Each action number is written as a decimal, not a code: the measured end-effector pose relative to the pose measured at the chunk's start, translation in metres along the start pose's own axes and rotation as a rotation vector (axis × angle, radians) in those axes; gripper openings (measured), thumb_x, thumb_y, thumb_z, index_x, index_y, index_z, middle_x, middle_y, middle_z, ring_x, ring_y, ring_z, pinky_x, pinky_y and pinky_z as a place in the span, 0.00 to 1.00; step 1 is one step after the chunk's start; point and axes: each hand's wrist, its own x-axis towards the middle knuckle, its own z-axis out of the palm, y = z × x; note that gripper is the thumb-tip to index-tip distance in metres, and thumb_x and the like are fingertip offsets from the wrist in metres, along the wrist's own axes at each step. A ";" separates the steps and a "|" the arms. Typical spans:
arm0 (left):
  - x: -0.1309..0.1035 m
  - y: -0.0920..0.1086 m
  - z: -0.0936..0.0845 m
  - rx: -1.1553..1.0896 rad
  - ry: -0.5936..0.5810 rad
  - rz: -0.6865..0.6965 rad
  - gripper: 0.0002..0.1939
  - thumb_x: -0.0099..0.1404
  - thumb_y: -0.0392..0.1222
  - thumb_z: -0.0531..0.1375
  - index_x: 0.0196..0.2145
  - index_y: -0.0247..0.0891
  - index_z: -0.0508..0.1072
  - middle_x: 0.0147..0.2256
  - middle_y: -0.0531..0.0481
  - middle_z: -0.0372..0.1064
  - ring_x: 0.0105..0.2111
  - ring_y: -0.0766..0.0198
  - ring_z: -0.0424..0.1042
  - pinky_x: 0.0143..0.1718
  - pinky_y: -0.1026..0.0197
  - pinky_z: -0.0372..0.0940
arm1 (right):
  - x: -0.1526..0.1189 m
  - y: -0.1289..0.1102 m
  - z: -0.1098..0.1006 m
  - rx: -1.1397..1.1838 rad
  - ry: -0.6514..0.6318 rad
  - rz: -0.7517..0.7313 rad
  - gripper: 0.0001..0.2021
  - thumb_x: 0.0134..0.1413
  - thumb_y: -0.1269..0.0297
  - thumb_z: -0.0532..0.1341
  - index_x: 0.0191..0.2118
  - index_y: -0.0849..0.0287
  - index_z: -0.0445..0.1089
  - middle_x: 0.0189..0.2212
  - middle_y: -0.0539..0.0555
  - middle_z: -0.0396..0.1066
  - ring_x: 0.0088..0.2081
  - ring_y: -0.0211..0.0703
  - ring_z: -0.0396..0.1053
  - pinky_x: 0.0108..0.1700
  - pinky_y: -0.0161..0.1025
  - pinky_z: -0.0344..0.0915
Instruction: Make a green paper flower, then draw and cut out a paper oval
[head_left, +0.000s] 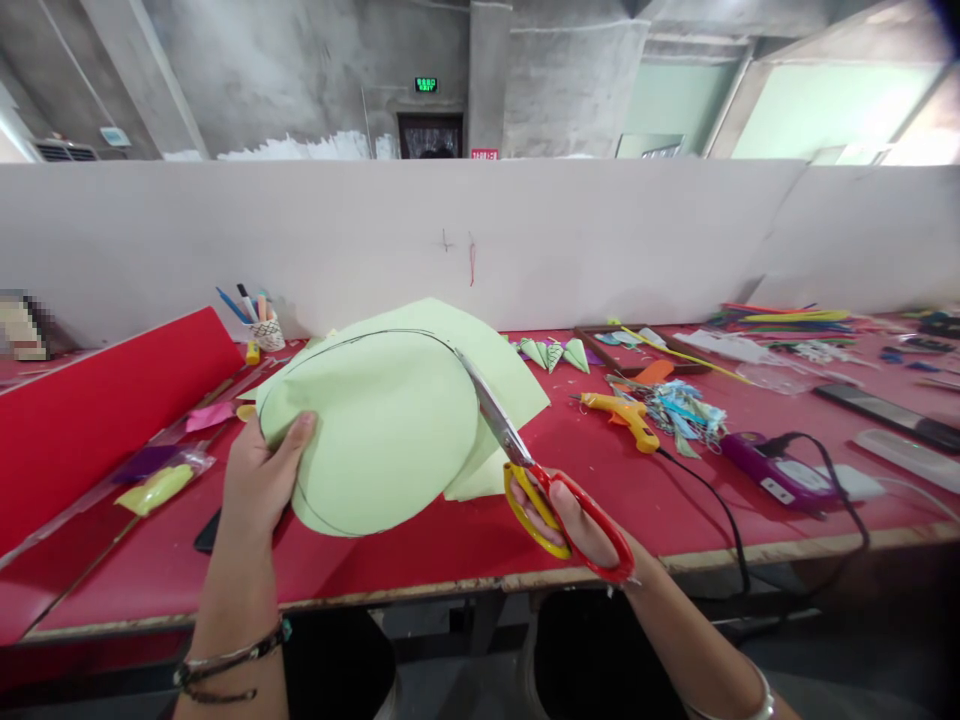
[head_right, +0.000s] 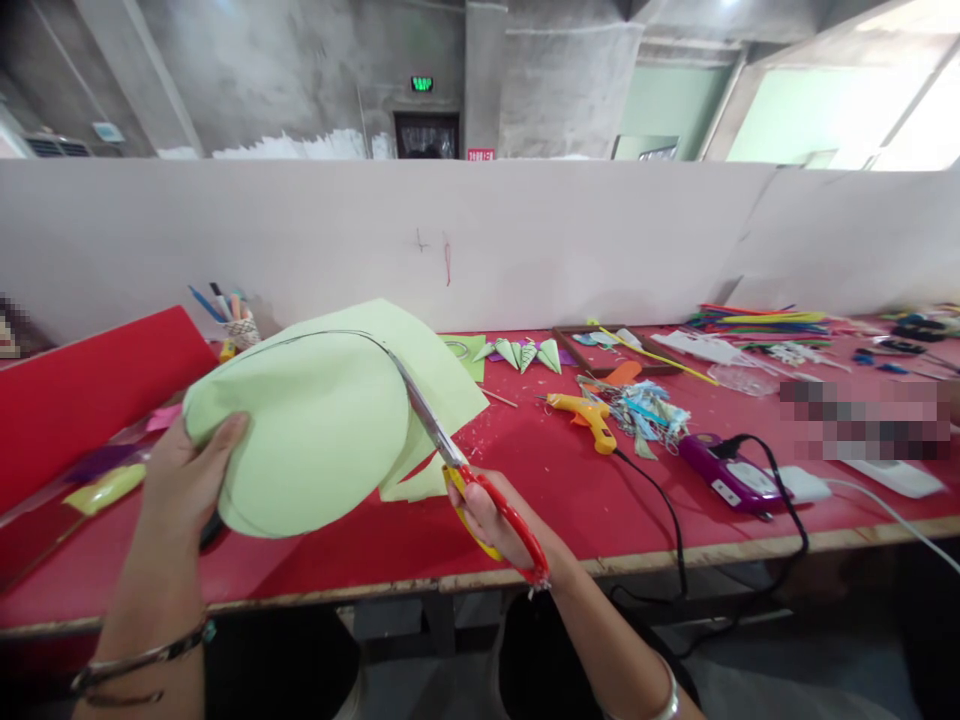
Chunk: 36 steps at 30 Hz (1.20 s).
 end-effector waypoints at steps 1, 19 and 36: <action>0.000 0.000 0.000 0.005 0.001 -0.004 0.29 0.55 0.55 0.60 0.50 0.36 0.67 0.42 0.45 0.72 0.40 0.54 0.71 0.43 0.53 0.66 | 0.000 0.000 0.000 -0.001 0.002 -0.003 0.26 0.53 0.36 0.42 0.29 0.57 0.56 0.14 0.43 0.48 0.15 0.31 0.43 0.17 0.35 0.42; 0.001 0.005 -0.007 -0.091 -0.127 -0.052 0.30 0.52 0.54 0.62 0.50 0.38 0.67 0.42 0.46 0.71 0.38 0.60 0.71 0.36 0.63 0.66 | -0.006 -0.006 -0.006 -0.157 -0.024 -0.072 0.19 0.59 0.46 0.43 0.30 0.57 0.54 0.22 0.46 0.52 0.22 0.34 0.50 0.25 0.36 0.53; 0.001 0.008 -0.014 -0.012 -0.157 -0.095 0.28 0.53 0.53 0.61 0.48 0.34 0.67 0.42 0.45 0.72 0.38 0.58 0.71 0.35 0.62 0.67 | -0.003 -0.007 -0.010 -0.167 -0.001 -0.004 0.22 0.56 0.42 0.44 0.23 0.56 0.52 0.16 0.45 0.50 0.19 0.33 0.44 0.21 0.35 0.45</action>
